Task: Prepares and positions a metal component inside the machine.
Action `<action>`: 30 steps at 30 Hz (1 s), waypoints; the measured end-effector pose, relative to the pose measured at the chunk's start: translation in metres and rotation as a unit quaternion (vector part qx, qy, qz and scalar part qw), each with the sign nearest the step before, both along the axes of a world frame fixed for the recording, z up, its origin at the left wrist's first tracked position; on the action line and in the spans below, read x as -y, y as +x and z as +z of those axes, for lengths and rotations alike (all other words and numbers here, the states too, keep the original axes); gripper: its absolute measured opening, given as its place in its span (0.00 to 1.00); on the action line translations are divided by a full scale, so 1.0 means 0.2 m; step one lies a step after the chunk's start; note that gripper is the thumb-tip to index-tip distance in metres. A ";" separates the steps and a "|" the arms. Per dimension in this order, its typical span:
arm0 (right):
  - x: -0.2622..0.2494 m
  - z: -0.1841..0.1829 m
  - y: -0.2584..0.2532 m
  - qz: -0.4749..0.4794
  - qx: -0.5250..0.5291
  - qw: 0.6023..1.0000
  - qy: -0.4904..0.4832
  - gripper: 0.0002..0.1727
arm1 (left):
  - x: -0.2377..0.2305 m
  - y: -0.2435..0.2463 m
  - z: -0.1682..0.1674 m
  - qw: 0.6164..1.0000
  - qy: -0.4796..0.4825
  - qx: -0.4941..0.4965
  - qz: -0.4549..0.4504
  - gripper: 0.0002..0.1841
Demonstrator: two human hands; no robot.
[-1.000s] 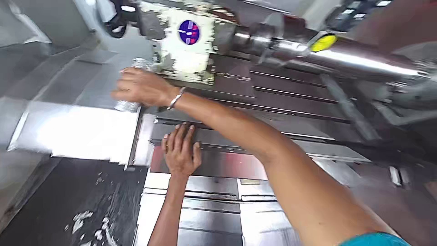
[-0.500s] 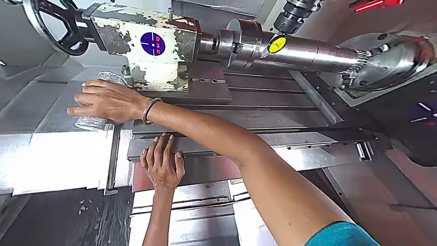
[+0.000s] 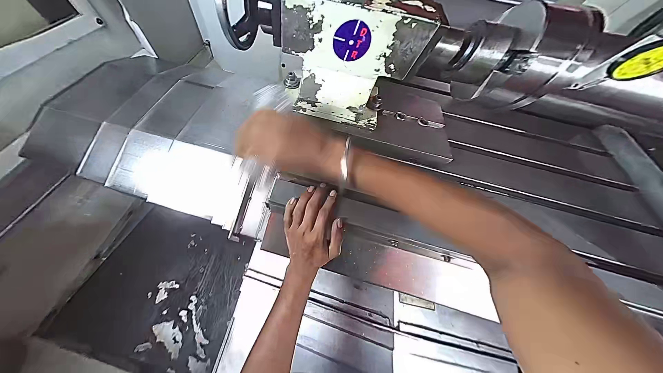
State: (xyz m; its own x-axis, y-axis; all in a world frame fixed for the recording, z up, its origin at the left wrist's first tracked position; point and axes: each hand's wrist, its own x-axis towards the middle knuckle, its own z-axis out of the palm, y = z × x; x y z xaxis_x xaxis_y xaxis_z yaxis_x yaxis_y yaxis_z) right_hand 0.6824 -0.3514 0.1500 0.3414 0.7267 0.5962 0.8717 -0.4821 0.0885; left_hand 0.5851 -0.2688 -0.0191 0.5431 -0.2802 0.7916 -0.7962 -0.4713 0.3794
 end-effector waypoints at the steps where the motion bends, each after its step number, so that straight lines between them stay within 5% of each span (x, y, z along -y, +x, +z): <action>1: 0.13 -0.07 0.16 -0.034 0.030 0.999 -0.026 0.11 | -0.01 0.00 0.01 1.000 0.008 -0.006 -0.007 0.30; 5: 0.18 -0.08 0.28 -0.160 0.016 0.986 -0.050 0.17 | -0.01 0.01 0.01 1.000 0.003 -0.010 0.003 0.29; 14: 0.16 -0.02 0.17 -0.204 -0.034 0.978 -0.030 0.31 | 0.00 0.02 0.03 1.000 0.014 -0.006 -0.010 0.31; 17: 0.10 0.04 -0.05 -0.227 -0.064 0.969 0.070 0.33 | -0.02 0.01 0.05 0.999 0.000 -0.020 -0.035 0.34; 19: 0.06 0.09 -0.27 -0.196 -0.062 0.962 0.179 0.26 | -0.04 -0.06 0.12 0.987 -0.072 -0.093 -0.105 0.37; 21: -0.01 0.11 -0.48 -0.145 -0.046 0.941 0.302 0.19 | -0.08 -0.23 0.25 0.900 -0.233 -0.281 -0.239 0.38; 24: -0.14 0.12 -0.69 -0.130 -0.003 0.892 0.434 0.14 | -0.12 -0.49 0.49 0.605 -0.443 -0.491 -0.443 0.38; 25: -0.17 0.12 -0.73 -0.137 0.013 0.881 0.453 0.16 | -0.12 -0.56 0.53 0.542 -0.468 -0.515 -0.471 0.37; 30: -0.18 0.19 -0.75 -0.175 -0.012 0.806 0.565 0.29 | -0.14 -0.89 0.46 0.514 -0.397 -0.569 -0.504 0.43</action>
State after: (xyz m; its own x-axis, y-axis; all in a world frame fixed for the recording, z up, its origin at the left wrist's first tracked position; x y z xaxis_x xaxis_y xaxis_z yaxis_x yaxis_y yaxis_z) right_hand 0.5317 -0.3144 0.1875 0.4284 -0.4186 0.8008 0.6604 -0.4599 -0.5936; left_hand 0.4077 -0.2409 0.0735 0.6768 -0.7076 0.2030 0.4670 0.6258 0.6247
